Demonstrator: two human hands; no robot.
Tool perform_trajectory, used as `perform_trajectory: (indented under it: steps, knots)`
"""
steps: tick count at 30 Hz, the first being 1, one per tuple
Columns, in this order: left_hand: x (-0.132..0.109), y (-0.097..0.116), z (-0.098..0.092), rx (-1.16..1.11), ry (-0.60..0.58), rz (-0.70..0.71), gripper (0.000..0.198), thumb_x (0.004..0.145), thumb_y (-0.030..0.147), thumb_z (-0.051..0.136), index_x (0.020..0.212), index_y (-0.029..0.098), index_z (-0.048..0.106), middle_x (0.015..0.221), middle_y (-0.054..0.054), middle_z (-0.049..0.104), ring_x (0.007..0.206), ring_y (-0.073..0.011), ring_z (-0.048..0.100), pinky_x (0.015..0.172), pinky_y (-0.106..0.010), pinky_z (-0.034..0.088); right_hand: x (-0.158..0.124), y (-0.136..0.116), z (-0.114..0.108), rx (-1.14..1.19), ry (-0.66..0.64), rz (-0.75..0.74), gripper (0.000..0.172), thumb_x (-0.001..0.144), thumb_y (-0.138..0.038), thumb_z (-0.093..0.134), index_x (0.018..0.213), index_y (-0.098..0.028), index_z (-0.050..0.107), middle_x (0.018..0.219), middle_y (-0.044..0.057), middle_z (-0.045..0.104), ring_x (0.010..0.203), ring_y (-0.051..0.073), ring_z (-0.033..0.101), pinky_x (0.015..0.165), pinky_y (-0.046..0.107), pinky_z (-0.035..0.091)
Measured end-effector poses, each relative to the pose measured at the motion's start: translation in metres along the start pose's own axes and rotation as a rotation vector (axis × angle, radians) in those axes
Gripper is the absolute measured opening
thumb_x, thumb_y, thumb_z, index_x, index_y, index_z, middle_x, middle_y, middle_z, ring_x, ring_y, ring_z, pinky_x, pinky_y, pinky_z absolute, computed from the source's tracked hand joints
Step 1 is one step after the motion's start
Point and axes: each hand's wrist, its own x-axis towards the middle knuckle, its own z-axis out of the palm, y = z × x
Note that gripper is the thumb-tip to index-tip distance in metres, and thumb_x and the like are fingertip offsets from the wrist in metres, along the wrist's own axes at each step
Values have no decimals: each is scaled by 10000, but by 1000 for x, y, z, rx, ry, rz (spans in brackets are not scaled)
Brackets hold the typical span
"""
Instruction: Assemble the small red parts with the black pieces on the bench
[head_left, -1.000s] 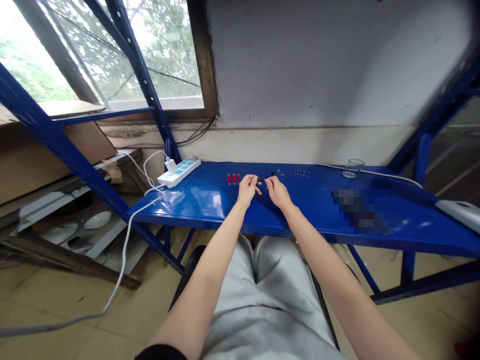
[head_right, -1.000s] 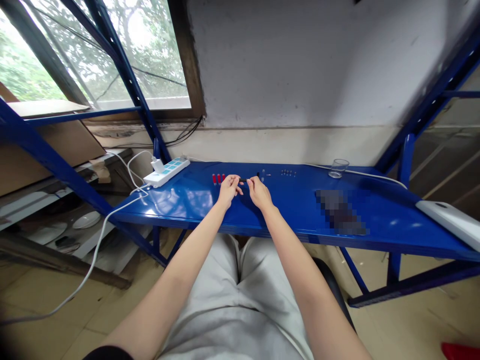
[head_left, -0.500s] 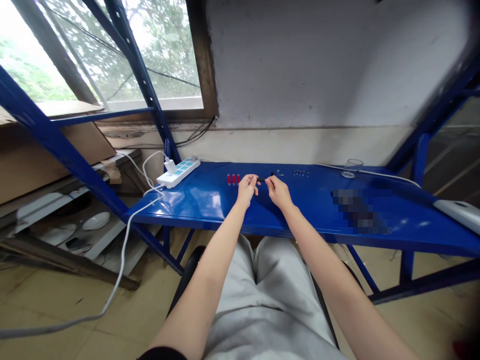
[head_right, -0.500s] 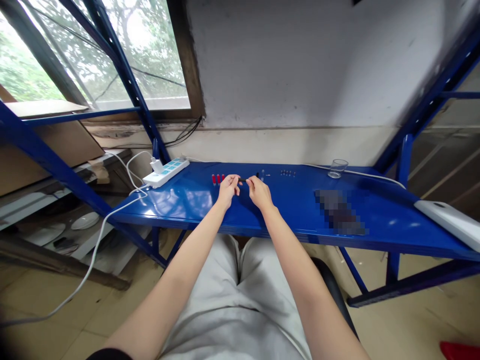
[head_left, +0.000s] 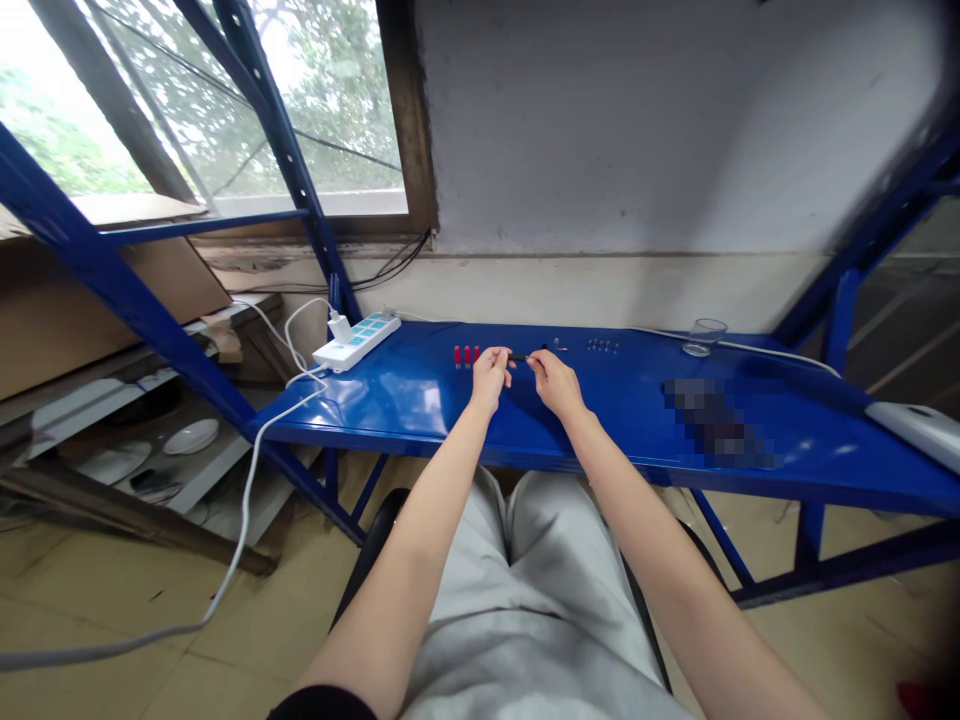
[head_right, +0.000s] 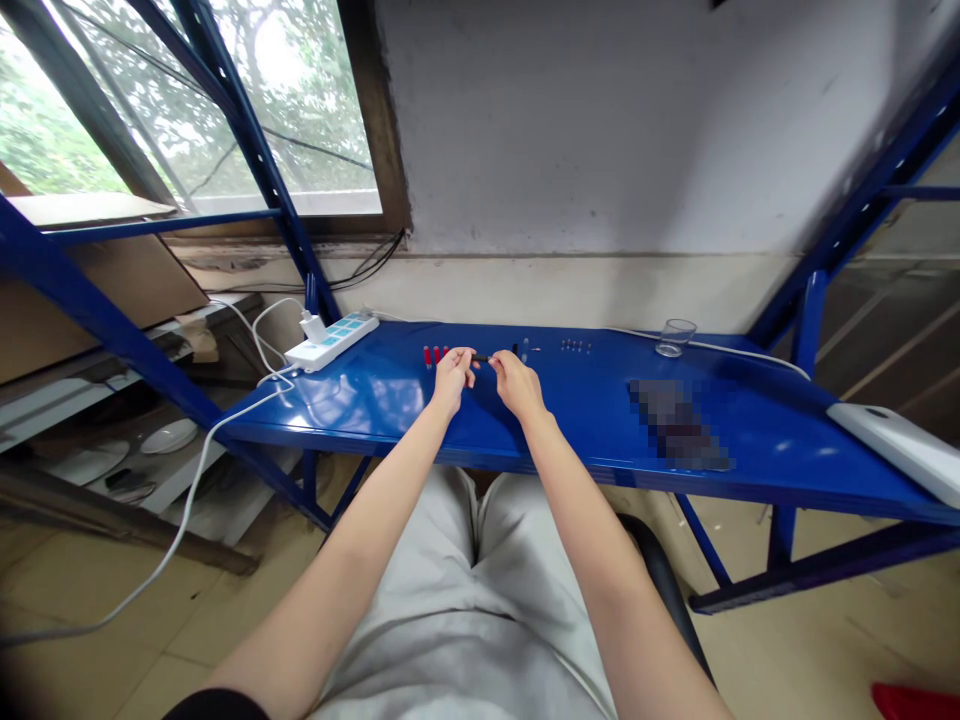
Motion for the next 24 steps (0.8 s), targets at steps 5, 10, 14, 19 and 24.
perform_trajectory:
  steps: [5,10,14,19,24]
  knots:
    - [2,-2,-2,30,97,-13,154,853,280,464,795,141,500,574,49,485,301,-17,370,324,-174,244,-2,6,-3,79,3,41,276,905,-309,323,1070,-225,527,951,62,646,832,189,602,693,272,424]
    - [2,-3,-3,64,106,3,170,842,308,480,799,145,499,590,45,504,310,-22,390,329,-174,270,-2,6,-1,99,-84,88,268,891,-319,357,1097,-230,504,981,69,649,825,201,614,690,294,440]
    - [2,-6,-4,108,75,21,199,832,346,495,809,148,509,588,44,509,318,-26,397,336,-176,288,-2,5,1,105,-109,71,254,883,-344,385,1054,-225,531,986,71,648,840,199,612,691,292,446]
    - [2,-8,-4,187,101,68,227,826,384,499,807,158,513,593,48,503,336,-22,397,348,-171,289,-1,10,4,94,-116,51,205,866,-294,416,989,-224,563,1009,65,641,869,197,600,729,301,444]
    - [3,-8,-6,213,213,114,229,833,383,483,788,160,507,598,48,481,338,-25,384,347,-178,282,0,14,7,77,-142,115,196,852,-258,426,980,-208,566,983,77,639,860,206,591,730,314,440]
